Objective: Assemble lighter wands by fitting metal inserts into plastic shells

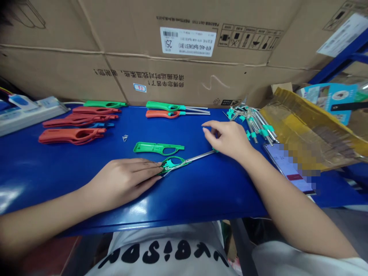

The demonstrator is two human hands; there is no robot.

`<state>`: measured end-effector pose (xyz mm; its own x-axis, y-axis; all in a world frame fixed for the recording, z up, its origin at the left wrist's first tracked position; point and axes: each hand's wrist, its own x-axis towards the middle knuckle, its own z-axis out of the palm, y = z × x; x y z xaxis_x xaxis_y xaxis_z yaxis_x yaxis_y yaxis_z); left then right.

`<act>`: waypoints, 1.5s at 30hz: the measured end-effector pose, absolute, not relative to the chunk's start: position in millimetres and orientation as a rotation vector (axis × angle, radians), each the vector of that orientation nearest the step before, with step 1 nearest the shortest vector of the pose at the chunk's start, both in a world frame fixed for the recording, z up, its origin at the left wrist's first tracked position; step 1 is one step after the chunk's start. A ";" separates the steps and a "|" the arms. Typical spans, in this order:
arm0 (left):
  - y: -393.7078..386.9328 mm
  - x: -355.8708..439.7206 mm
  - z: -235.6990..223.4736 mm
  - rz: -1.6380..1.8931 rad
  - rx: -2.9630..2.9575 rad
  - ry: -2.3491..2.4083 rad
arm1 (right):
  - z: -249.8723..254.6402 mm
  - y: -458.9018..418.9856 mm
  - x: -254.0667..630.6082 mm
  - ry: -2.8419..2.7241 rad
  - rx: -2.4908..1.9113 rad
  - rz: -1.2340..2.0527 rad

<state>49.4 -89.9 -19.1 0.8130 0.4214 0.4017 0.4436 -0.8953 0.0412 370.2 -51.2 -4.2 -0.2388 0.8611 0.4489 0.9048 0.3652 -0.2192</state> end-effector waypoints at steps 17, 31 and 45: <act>-82.1 45.8 -25.4 -0.543 -3.009 -0.676 | 0.5 -17.3 445.6 -1.953 -2.554 -0.117; -75.0 51.5 -24.4 -0.692 -3.050 -0.856 | -2.8 -6.5 458.2 -1.880 -2.437 0.007; -72.2 46.5 -25.8 -0.394 -2.924 -1.194 | 18.8 -21.8 485.6 -1.895 -2.424 0.210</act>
